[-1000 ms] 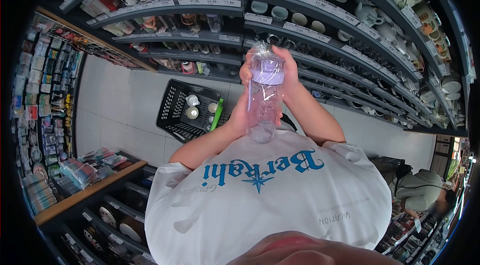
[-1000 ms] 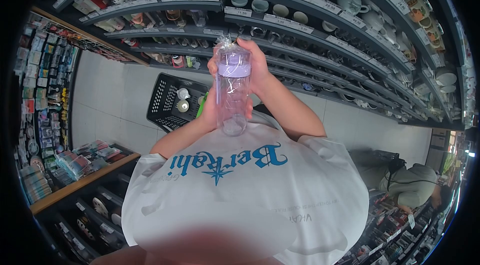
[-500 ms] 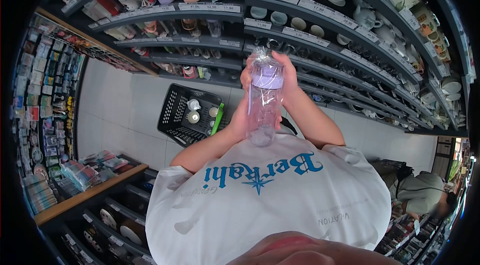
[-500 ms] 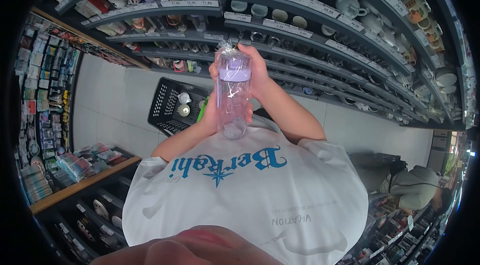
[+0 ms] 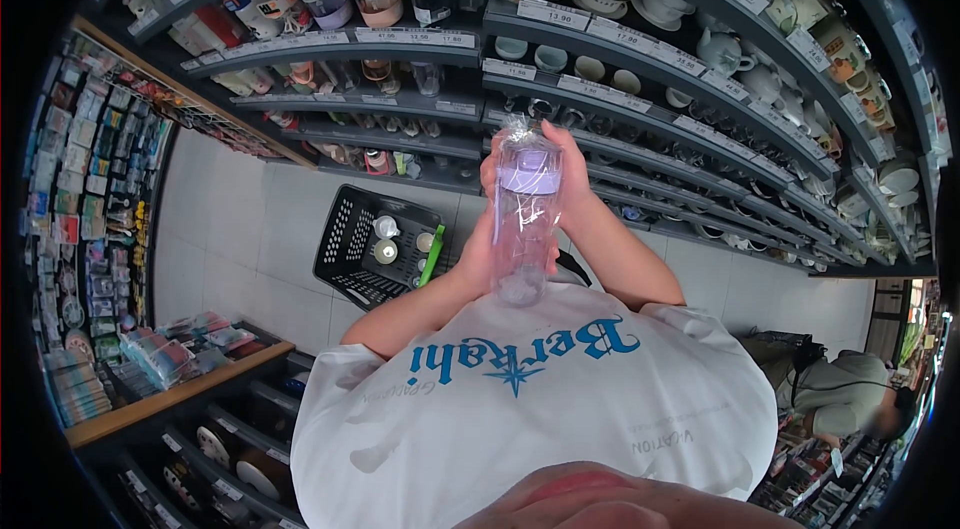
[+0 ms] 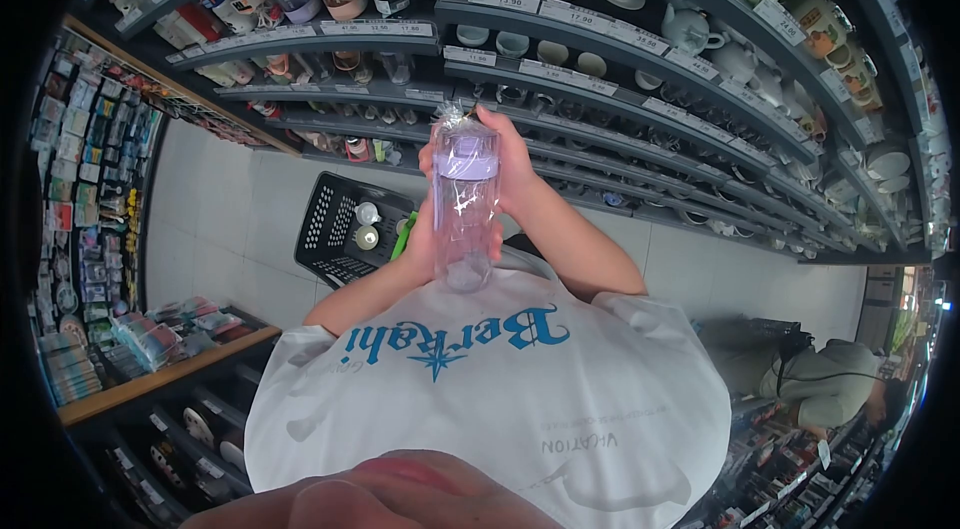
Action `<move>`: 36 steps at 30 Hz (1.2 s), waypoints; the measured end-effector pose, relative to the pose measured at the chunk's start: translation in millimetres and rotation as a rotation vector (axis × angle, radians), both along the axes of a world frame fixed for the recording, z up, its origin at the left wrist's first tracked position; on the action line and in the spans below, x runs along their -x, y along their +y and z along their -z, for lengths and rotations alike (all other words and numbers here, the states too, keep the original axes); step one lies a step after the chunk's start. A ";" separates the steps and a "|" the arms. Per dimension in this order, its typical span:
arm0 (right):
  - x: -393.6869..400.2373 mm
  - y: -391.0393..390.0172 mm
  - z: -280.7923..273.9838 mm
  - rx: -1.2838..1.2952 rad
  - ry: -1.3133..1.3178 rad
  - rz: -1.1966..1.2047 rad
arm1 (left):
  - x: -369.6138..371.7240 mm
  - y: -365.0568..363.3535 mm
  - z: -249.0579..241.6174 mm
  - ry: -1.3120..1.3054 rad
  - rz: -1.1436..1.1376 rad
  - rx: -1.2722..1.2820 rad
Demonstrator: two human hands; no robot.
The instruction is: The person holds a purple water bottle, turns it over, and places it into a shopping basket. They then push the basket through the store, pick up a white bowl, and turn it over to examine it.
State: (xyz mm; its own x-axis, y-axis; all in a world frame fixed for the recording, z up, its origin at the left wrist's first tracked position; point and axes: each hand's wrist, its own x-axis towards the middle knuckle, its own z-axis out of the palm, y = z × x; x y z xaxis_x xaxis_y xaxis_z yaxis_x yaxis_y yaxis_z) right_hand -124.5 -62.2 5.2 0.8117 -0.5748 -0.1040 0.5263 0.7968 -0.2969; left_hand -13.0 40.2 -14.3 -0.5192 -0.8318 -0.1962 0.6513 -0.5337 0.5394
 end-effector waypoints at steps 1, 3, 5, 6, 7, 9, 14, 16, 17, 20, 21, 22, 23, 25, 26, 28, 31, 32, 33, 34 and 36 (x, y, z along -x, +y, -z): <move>1.3 -1.5 1.7 0.005 0.000 -0.001 | 0.9 -1.1 1.4 0.013 0.008 -0.002; 4.5 -4.3 4.4 0.104 0.032 -0.005 | 2.4 -3.2 4.4 0.024 0.014 -0.001; 7.7 -4.5 1.9 0.116 0.106 -0.002 | 4.1 -4.8 6.9 0.027 0.001 0.012; 9.2 -4.6 0.5 0.128 0.180 0.002 | 4.5 -5.6 5.9 0.025 -0.002 0.016; 10.7 -3.1 0.6 0.134 0.178 0.000 | 4.9 -6.4 4.3 0.017 -0.031 -0.012; 14.6 3.1 3.9 0.168 0.202 -0.014 | 5.8 -8.0 1.9 0.008 -0.063 -0.030; 32.3 16.8 41.4 0.170 0.516 0.042 | 7.7 -13.7 6.5 -0.061 -0.163 -0.056; 41.2 21.8 63.7 0.237 0.583 -0.045 | 10.0 -14.3 5.5 -0.067 -0.188 -0.090; 46.0 22.0 86.6 0.284 0.632 -0.090 | 11.0 -15.3 4.8 -0.070 -0.210 -0.134; 67.6 23.1 108.7 0.413 0.740 -0.199 | 14.4 -20.0 4.1 -0.067 -0.238 -0.210; 76.2 23.9 110.4 0.492 0.805 -0.266 | 15.9 -21.7 4.5 -0.070 -0.238 -0.200; 85.8 25.0 146.1 0.495 0.869 -0.247 | 17.3 -23.9 5.6 -0.059 -0.239 -0.225; 96.6 26.6 188.3 0.498 0.932 -0.229 | 18.6 -25.9 6.3 -0.049 -0.241 -0.250; 122.4 28.2 209.5 0.767 1.070 -0.260 | 22.3 -31.5 7.2 -0.041 -0.238 -0.256; 135.4 27.7 211.1 0.882 1.192 -0.322 | 24.4 -33.7 6.7 -0.030 -0.231 -0.274; 158.5 27.3 215.3 1.100 1.420 -0.441 | 28.7 -37.4 2.3 -0.003 -0.238 -0.255; 201.5 33.3 240.6 1.234 1.497 -0.489 | 33.1 -43.4 -6.7 -0.048 -0.229 -0.261; 209.6 38.1 233.9 1.196 1.548 -0.460 | 34.2 -46.1 -7.6 -0.050 -0.235 -0.253; 214.9 42.8 222.0 1.158 1.598 -0.430 | 34.9 -47.5 -8.3 -0.050 -0.234 -0.260; 222.7 44.8 225.8 1.167 1.596 -0.425 | 35.7 -48.7 -8.9 -0.050 -0.232 -0.268; 244.7 51.5 237.5 0.977 1.629 -0.276 | 37.5 -51.8 -7.3 -0.063 -0.239 -0.254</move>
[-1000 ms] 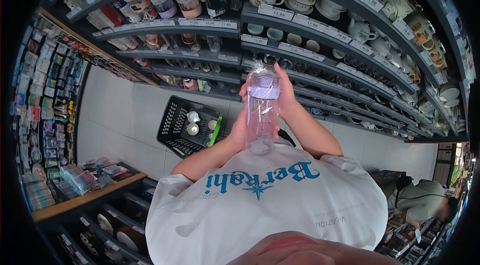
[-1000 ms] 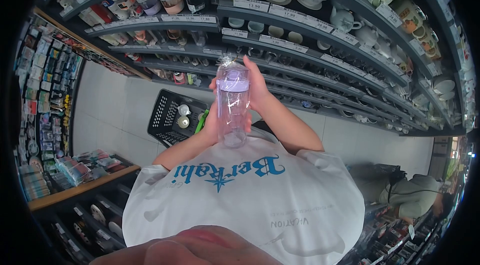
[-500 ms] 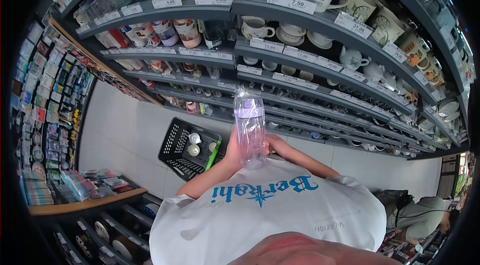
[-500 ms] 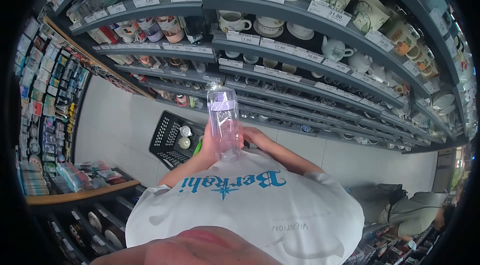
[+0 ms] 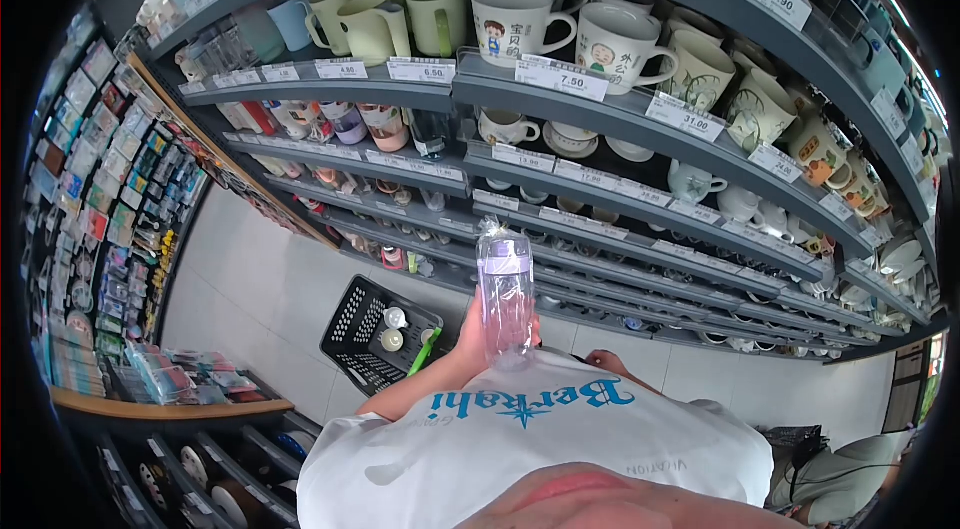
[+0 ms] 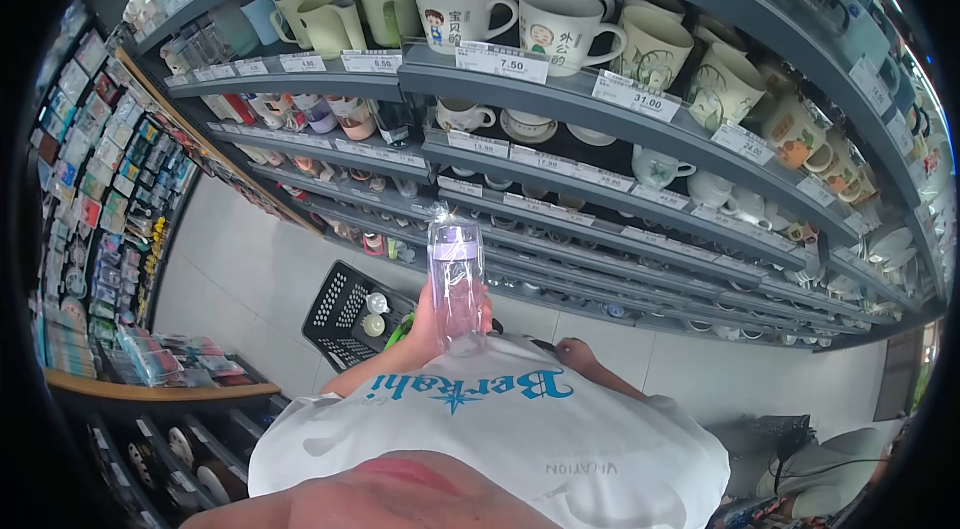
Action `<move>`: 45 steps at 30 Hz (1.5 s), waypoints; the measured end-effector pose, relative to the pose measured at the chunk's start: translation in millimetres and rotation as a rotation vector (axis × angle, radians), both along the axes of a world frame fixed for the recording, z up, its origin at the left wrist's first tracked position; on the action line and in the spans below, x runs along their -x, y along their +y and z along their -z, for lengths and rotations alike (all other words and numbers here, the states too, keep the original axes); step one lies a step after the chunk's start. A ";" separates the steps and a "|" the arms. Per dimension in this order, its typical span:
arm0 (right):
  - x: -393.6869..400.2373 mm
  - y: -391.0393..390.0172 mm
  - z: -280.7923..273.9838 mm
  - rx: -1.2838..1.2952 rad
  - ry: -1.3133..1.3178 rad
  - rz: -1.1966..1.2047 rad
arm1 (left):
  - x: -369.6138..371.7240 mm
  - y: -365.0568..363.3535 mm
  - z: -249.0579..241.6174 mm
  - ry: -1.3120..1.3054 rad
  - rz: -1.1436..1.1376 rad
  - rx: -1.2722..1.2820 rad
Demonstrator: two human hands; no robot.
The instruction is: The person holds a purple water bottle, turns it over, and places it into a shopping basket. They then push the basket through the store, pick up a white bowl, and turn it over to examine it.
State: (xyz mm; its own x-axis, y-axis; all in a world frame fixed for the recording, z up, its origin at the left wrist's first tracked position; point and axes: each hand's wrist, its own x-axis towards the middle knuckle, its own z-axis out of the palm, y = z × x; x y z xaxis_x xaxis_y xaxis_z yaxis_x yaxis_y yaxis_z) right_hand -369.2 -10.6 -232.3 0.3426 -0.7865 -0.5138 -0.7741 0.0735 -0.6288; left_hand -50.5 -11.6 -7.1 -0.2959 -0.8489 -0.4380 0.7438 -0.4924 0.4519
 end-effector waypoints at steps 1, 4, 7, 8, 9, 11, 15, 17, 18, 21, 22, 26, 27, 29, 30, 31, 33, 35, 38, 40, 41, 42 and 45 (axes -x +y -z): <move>12.3 5.5 7.7 0.005 -0.003 -0.002 | 0.7 -1.2 0.3 -0.012 -0.001 0.004; 33.1 9.8 19.4 -0.135 0.028 0.057 | 3.7 -4.7 -2.3 -0.003 -0.006 0.014; 38.5 10.6 14.0 -0.144 0.019 0.026 | 3.6 -8.2 0.8 0.012 -0.005 0.032; 39.4 10.9 9.9 -0.151 0.015 0.019 | 3.7 -8.8 3.0 0.007 0.001 0.027; 39.8 11.0 4.7 -0.160 0.012 0.014 | 3.6 -9.1 5.4 0.014 -0.011 0.048; 40.4 11.3 -5.8 -0.179 0.005 0.007 | 4.7 -8.7 6.6 0.018 -0.013 0.062; 44.3 11.9 -20.3 -0.218 -0.003 -0.013 | 3.5 -7.9 5.4 0.031 -0.034 0.086; 50.9 11.5 6.3 -0.463 -0.141 0.164 | 2.5 -7.8 9.0 0.016 -0.039 0.091; 53.9 13.2 9.7 -0.468 -0.140 0.163 | 2.7 -8.1 9.6 0.017 -0.040 0.085; 37.3 12.0 -23.7 -0.285 -0.425 0.046 | 2.9 -7.5 9.4 0.065 -0.054 0.078; 27.5 13.6 -39.1 -0.422 -0.442 0.192 | 2.7 -7.5 8.5 0.070 -0.046 0.100; 15.4 20.3 -70.1 -0.110 -0.576 0.165 | 2.1 -7.2 5.9 0.051 -0.048 0.110; 17.1 21.2 -68.2 -0.110 -0.577 0.165 | 2.4 -7.5 4.8 0.050 -0.048 0.110; 20.7 27.3 -64.2 -0.109 -0.539 0.143 | 4.3 -6.9 3.6 0.059 -0.088 0.061; 22.1 31.7 -62.6 -0.111 -0.520 0.134 | 4.7 -6.7 4.7 0.058 -0.085 0.054; 22.6 35.3 -61.2 -0.111 -0.501 0.127 | 4.4 -7.8 6.6 0.068 -0.081 0.069; 23.4 42.0 -58.4 -0.107 -0.465 0.119 | 5.7 -9.5 6.5 0.077 -0.064 0.081; 23.5 48.9 -55.3 -0.099 -0.429 0.116 | 7.5 -10.8 4.6 0.077 -0.058 0.074; 21.6 49.5 -53.9 -0.087 -0.368 0.096 | 9.1 -12.2 7.0 0.110 -0.051 0.049; 18.5 45.6 -54.1 -0.078 -0.328 0.068 | 8.5 -12.5 6.2 0.107 -0.056 0.028; 18.5 45.7 -53.4 -0.073 -0.308 0.054 | 7.7 -13.0 5.7 0.103 -0.062 0.006; 19.9 45.3 -52.7 -0.068 -0.287 0.041 | 7.2 -13.2 6.0 0.104 -0.061 0.007; 24.3 43.0 -50.8 -0.064 -0.218 0.006 | 6.4 -11.7 6.9 0.075 -0.061 0.021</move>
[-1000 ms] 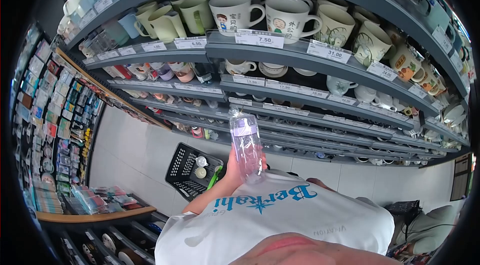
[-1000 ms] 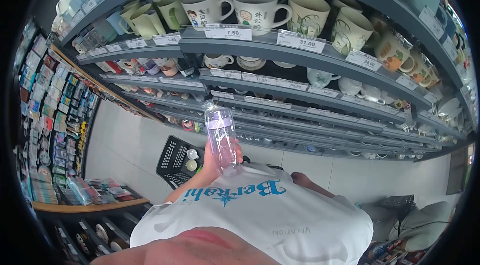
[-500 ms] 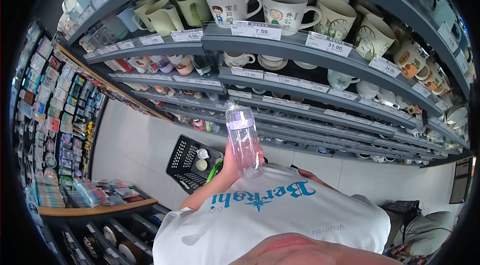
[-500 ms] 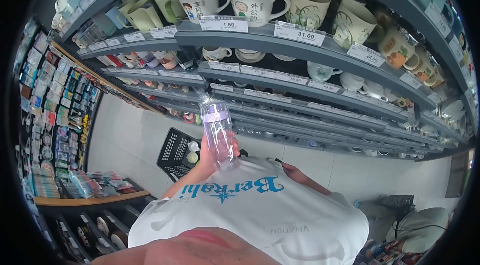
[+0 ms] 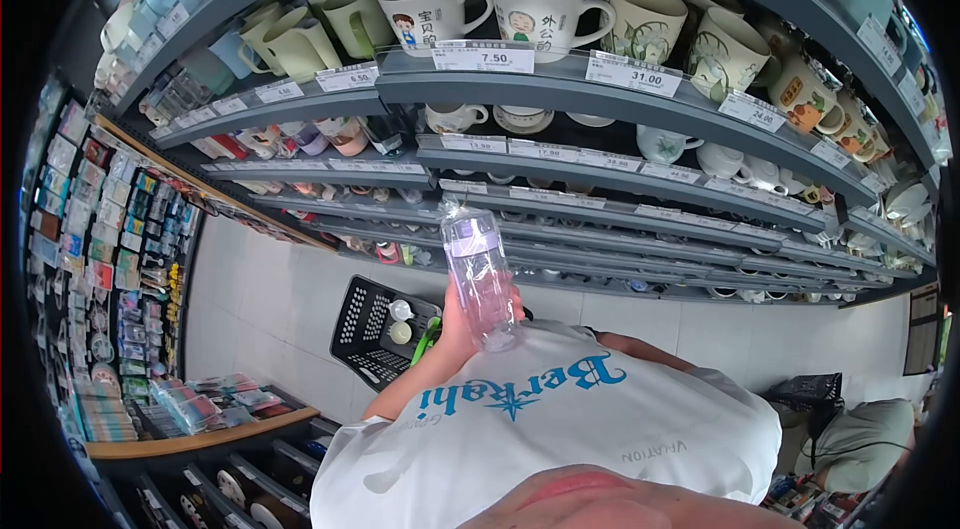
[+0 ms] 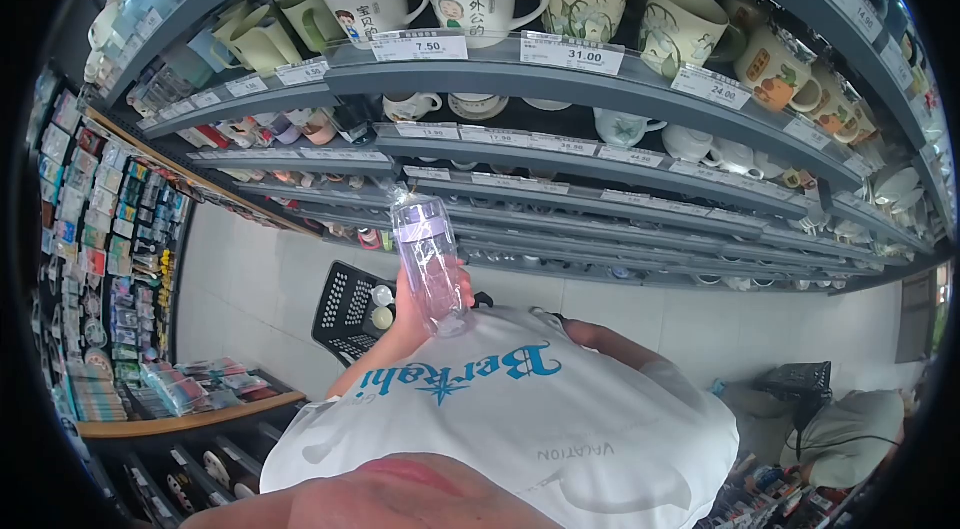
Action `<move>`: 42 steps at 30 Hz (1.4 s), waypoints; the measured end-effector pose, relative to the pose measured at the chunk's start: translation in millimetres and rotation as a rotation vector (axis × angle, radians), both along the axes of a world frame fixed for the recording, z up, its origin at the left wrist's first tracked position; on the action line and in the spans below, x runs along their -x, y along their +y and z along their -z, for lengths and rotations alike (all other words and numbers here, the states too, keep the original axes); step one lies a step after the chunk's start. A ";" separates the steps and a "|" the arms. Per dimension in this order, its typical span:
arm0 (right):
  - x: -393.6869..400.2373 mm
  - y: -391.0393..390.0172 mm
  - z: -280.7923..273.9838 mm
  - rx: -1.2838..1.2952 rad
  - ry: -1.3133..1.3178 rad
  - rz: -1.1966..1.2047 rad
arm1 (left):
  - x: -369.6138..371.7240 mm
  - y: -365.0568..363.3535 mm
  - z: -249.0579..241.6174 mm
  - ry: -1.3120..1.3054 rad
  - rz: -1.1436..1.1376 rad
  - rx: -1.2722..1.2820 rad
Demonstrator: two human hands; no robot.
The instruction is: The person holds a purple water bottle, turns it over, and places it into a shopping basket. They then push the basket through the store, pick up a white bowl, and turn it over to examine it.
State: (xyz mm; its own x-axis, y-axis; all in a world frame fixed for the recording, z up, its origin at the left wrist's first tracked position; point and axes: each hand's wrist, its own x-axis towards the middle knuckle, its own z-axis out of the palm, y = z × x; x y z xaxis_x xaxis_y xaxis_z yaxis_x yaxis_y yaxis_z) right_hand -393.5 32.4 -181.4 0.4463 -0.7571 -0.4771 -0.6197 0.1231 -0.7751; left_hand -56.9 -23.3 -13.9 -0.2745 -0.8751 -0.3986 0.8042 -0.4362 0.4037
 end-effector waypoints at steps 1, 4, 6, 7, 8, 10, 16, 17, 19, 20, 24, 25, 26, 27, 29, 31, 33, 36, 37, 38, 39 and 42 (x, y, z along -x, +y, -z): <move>-2.2 -3.9 -0.7 0.002 0.023 -0.013 | -0.1 0.2 0.4 0.002 0.001 0.006; -6.5 -5.3 -1.5 0.011 0.091 -0.048 | 0.0 0.6 0.4 0.003 -0.001 0.024; -20.2 -10.4 -1.0 0.014 0.136 -0.064 | 0.6 1.4 2.3 0.002 0.002 0.032; -49.3 -24.3 -9.2 0.017 0.159 -0.073 | 0.1 1.0 4.8 0.005 0.011 0.036; -94.2 -44.6 -15.8 0.021 0.180 -0.085 | -0.2 1.1 6.1 0.007 0.018 0.040; -115.9 -61.6 -21.0 0.032 0.220 -0.113 | 0.8 1.7 4.1 0.008 0.021 0.050; -126.4 -65.2 -20.7 0.065 0.336 -0.201 | -1.4 3.5 5.5 -0.006 0.023 0.060; -126.1 -65.9 -20.4 0.072 0.355 -0.219 | -2.2 3.8 5.8 0.024 0.024 0.088; -124.6 -62.8 -19.1 0.085 0.392 -0.256 | -4.2 4.9 5.3 0.033 0.018 0.093; -126.7 -63.2 -18.6 0.091 0.412 -0.276 | -5.2 5.4 5.1 0.044 0.016 0.096; -126.2 -75.7 -20.3 0.109 0.489 -0.352 | -9.0 8.1 5.2 0.028 0.000 0.099; -117.0 -74.4 -18.3 0.116 0.507 -0.374 | -9.9 8.3 5.1 0.033 -0.001 0.098; -100.7 -69.8 -14.6 0.125 0.526 -0.397 | -11.2 8.2 4.9 0.037 -0.005 0.097; -80.0 -62.5 -9.7 0.132 0.544 -0.421 | -12.9 8.8 5.0 0.036 -0.015 0.097; -37.4 -46.9 0.3 0.143 0.581 -0.467 | -15.3 9.8 6.0 0.041 -0.026 0.114; -16.2 -39.5 4.4 0.151 0.621 -0.510 | -17.6 11.4 5.0 0.029 -0.044 0.087; -16.5 -45.1 3.9 0.165 0.660 -0.554 | -18.9 11.1 5.3 0.018 -0.064 0.064; -7.6 -20.0 -20.4 0.186 0.308 -0.170 | -21.5 12.0 6.1 0.022 -0.080 0.060; -3.7 -14.1 -21.5 0.152 0.179 -0.050 | -21.2 12.4 4.3 0.005 -0.084 0.064; 6.5 -6.8 0.3 0.128 0.156 0.035 | -21.0 12.1 2.8 -0.012 -0.086 0.070; 8.6 -15.0 2.4 0.127 0.153 0.030 | -21.2 11.3 2.4 -0.015 -0.091 0.068; 6.6 -14.1 9.3 0.016 0.123 0.054 | -20.0 10.9 -3.6 -0.051 -0.096 0.012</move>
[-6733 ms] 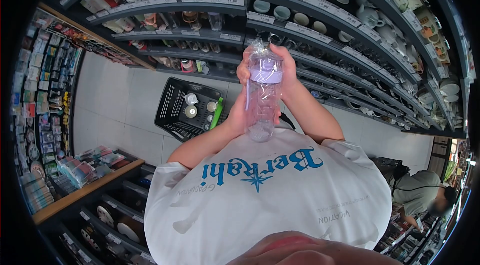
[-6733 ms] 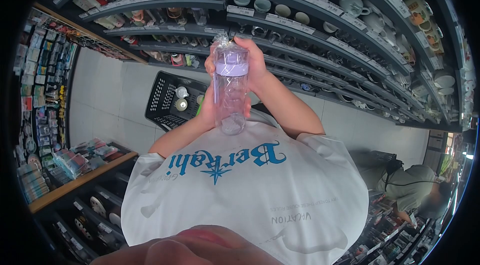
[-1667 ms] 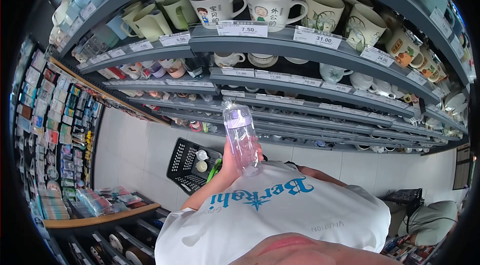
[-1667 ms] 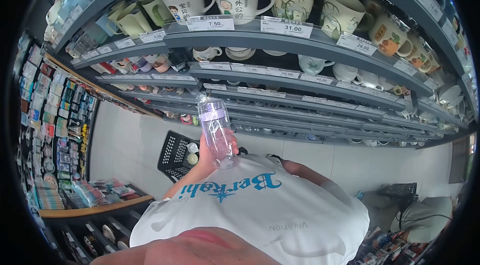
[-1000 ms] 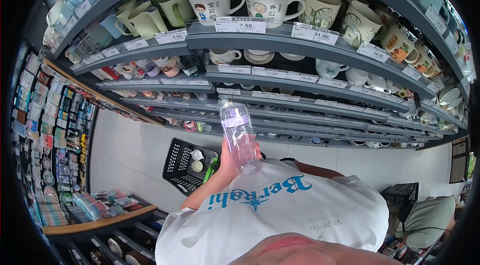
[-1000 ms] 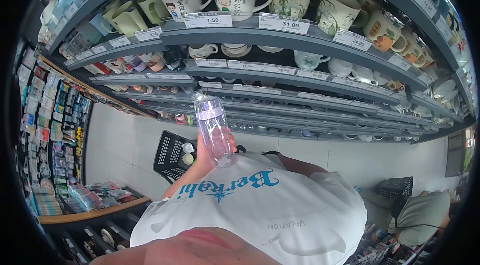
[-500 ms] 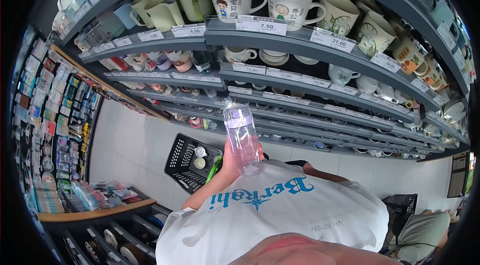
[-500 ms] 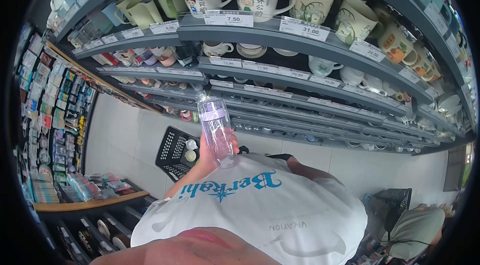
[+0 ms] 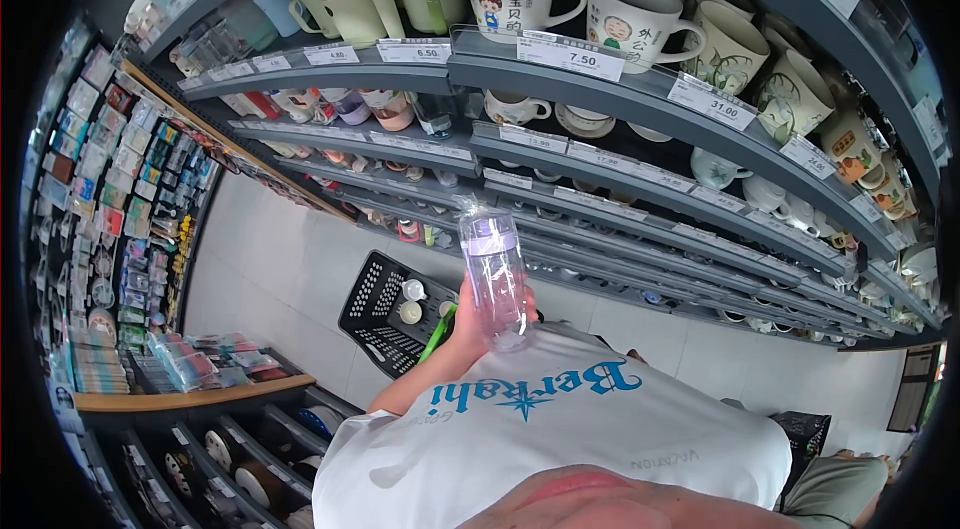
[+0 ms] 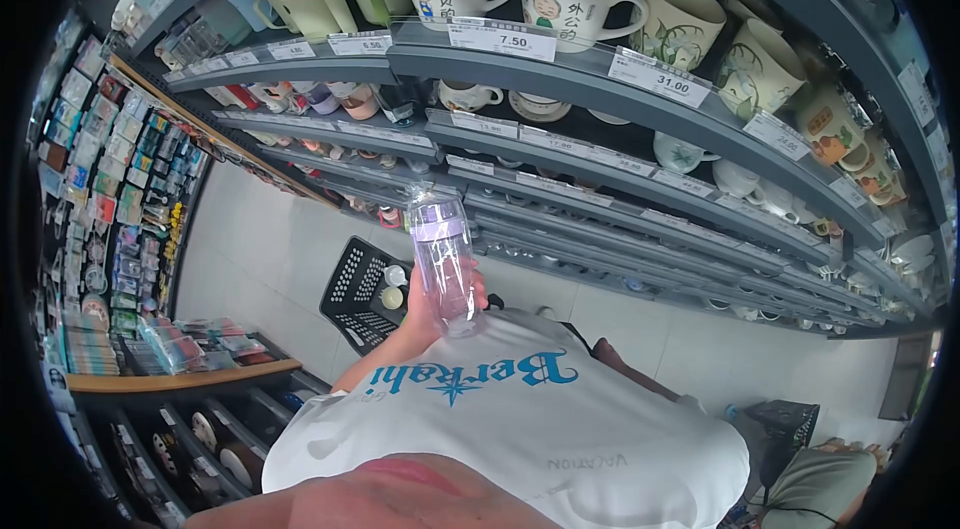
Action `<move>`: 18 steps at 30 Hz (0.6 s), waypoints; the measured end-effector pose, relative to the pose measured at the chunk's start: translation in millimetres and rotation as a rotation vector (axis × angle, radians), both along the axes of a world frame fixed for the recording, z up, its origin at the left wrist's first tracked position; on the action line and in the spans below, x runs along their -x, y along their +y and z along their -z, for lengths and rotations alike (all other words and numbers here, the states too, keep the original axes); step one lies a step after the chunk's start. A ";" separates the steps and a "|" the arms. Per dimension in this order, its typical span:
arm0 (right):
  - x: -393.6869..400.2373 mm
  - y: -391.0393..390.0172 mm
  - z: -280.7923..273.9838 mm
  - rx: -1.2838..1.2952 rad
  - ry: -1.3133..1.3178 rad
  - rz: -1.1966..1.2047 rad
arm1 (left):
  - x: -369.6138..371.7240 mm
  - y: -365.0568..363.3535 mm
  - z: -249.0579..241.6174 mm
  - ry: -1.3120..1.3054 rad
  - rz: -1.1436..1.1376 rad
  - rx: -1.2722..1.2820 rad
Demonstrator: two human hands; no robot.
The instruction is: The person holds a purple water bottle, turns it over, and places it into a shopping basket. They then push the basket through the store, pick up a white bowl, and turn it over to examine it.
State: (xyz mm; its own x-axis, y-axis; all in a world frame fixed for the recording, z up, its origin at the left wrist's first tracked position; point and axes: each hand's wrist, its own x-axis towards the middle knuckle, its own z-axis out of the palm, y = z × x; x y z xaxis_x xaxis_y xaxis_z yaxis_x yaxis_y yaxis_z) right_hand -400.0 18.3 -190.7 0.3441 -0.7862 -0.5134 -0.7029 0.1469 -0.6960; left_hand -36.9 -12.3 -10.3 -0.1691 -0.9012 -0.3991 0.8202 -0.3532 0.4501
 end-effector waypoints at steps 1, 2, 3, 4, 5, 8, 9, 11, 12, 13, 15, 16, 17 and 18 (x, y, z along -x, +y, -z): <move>-0.5 0.4 1.2 -0.036 -0.010 0.013 | -0.3 -0.4 0.5 -0.003 0.003 -0.003; -0.7 2.6 2.0 -0.072 -0.018 0.028 | -0.4 -0.5 1.8 0.004 0.002 0.004; -0.4 2.6 2.2 -0.107 -0.026 0.044 | -0.7 -1.1 3.2 0.012 0.003 0.012; -0.2 3.0 2.9 -0.143 -0.035 0.061 | -1.0 -1.7 5.3 0.011 0.010 0.010; -0.5 4.7 3.4 -0.178 -0.044 0.079 | -1.6 -1.6 7.7 0.024 0.007 0.016; 0.7 6.9 4.2 -0.282 -0.070 0.133 | -3.1 -2.6 13.8 0.051 0.013 0.030; 0.3 7.2 4.3 -0.316 -0.079 0.152 | -3.9 -2.9 14.6 0.065 0.013 0.039; -1.0 5.8 4.9 -0.381 -0.100 0.186 | -4.9 -3.2 13.8 0.051 0.016 0.038; -1.4 4.4 4.9 -0.413 -0.109 0.201 | -5.3 -3.1 13.4 0.039 0.010 0.038; -1.6 2.8 4.9 -0.446 -0.117 0.213 | -5.7 -2.7 12.9 0.039 0.012 0.038; -2.5 -2.9 4.7 -0.510 -0.134 0.233 | -7.0 -2.8 12.3 0.060 0.009 0.041; -3.2 -6.4 4.5 -0.542 -0.141 0.241 | -7.8 -2.9 12.5 0.060 0.006 0.042; -3.7 -9.5 4.3 -0.575 -0.147 0.249 | -8.3 -2.5 12.7 0.048 -0.002 0.042; -4.0 -11.9 3.4 -0.608 -0.153 0.257 | -8.6 -1.9 13.2 0.037 -0.009 0.040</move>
